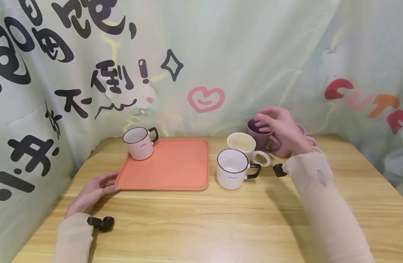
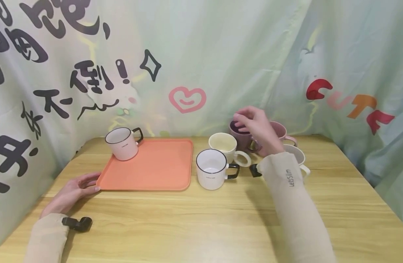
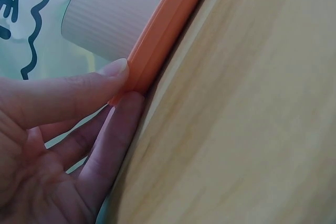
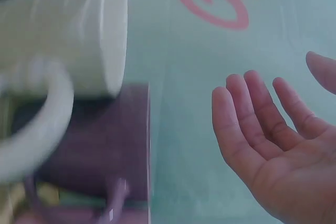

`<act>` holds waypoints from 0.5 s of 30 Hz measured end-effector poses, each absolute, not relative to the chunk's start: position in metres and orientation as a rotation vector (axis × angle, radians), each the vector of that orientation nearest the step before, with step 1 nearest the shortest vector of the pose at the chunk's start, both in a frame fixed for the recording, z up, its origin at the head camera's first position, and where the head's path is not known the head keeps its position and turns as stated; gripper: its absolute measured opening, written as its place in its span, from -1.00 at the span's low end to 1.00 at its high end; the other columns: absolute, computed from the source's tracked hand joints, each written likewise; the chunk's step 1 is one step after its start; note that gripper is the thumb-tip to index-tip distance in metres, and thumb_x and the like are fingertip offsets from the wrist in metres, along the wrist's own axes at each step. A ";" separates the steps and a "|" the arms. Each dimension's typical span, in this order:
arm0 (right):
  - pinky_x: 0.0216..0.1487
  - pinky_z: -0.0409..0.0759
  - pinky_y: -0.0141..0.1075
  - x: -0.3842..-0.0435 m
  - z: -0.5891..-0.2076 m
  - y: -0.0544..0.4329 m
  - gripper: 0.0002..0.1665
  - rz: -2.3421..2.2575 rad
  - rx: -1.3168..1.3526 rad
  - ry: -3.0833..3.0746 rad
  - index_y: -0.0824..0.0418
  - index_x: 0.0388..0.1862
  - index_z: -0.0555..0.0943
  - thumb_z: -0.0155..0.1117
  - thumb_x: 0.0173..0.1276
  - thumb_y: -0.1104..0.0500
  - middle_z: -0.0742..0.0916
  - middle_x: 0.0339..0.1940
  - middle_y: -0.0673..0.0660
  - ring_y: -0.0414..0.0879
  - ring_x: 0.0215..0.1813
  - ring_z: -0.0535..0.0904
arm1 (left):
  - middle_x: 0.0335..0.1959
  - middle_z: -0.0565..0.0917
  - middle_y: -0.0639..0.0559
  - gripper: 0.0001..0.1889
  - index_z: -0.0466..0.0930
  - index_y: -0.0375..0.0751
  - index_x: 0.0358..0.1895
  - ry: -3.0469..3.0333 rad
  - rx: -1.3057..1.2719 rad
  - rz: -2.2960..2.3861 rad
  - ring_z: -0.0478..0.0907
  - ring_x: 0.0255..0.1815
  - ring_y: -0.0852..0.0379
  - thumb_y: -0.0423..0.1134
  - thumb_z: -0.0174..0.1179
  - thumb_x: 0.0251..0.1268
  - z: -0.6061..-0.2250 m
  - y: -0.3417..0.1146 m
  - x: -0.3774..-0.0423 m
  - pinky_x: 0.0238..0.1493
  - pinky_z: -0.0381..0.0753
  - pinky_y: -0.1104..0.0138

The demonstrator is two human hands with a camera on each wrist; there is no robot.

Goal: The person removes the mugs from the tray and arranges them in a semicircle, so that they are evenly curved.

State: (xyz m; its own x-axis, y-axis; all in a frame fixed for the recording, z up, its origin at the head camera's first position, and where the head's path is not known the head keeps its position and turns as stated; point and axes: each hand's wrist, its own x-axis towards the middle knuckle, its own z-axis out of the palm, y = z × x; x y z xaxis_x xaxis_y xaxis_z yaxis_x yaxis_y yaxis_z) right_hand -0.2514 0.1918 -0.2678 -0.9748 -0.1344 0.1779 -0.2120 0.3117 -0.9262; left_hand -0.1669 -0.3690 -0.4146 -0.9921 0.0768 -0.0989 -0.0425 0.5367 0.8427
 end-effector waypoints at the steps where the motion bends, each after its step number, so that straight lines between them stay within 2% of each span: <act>1: 0.00 0.64 -0.32 -0.252 -0.267 0.187 -0.53 1.785 0.327 -2.497 0.48 0.25 0.43 0.16 0.58 0.14 0.69 -0.11 -0.01 -0.17 -0.10 0.67 | 0.37 0.42 -0.47 -0.27 0.23 -0.53 0.47 2.646 0.023 1.453 0.50 0.25 -0.18 -0.24 0.34 0.38 -0.414 -0.369 -0.167 -0.03 0.43 0.57; 4: 0.06 0.64 -0.25 -0.256 -0.266 0.173 -0.51 1.793 0.338 -2.527 0.46 0.27 0.44 0.17 0.59 0.11 0.67 0.02 0.16 -0.13 -0.06 0.65 | 0.37 0.43 -0.45 -0.26 0.25 -0.51 0.47 2.650 0.002 1.453 0.51 0.25 -0.16 -0.22 0.35 0.37 -0.415 -0.368 -0.166 -0.02 0.42 0.57; 8: 0.00 0.64 -0.31 -0.261 -0.265 0.154 -0.51 1.753 0.402 -2.551 0.50 0.27 0.45 0.18 0.57 0.15 0.64 0.09 0.30 -0.19 -0.11 0.63 | 0.37 0.44 -0.44 -0.25 0.26 -0.48 0.48 2.647 -0.002 1.461 0.48 0.27 -0.23 -0.20 0.36 0.35 -0.415 -0.368 -0.167 -0.03 0.43 0.57; 11: -0.06 0.63 -0.36 -0.264 -0.265 0.139 -0.56 1.757 0.441 -2.556 0.52 0.21 0.47 0.18 0.54 0.20 0.66 0.05 0.31 -0.20 -0.14 0.63 | 0.36 0.44 -0.44 -0.26 0.25 -0.49 0.47 2.642 0.010 1.470 0.49 0.26 -0.22 -0.22 0.36 0.36 -0.415 -0.368 -0.167 -0.03 0.45 0.56; 15: -0.04 0.63 -0.31 -0.267 -0.265 0.119 -0.61 1.784 0.495 -2.544 0.52 0.15 0.50 0.19 0.52 0.24 0.68 -0.01 0.28 -0.17 -0.16 0.63 | 0.35 0.45 -0.46 -0.28 0.25 -0.53 0.46 2.641 0.015 1.481 0.53 0.22 -0.13 -0.27 0.35 0.36 -0.416 -0.369 -0.167 -0.04 0.46 0.57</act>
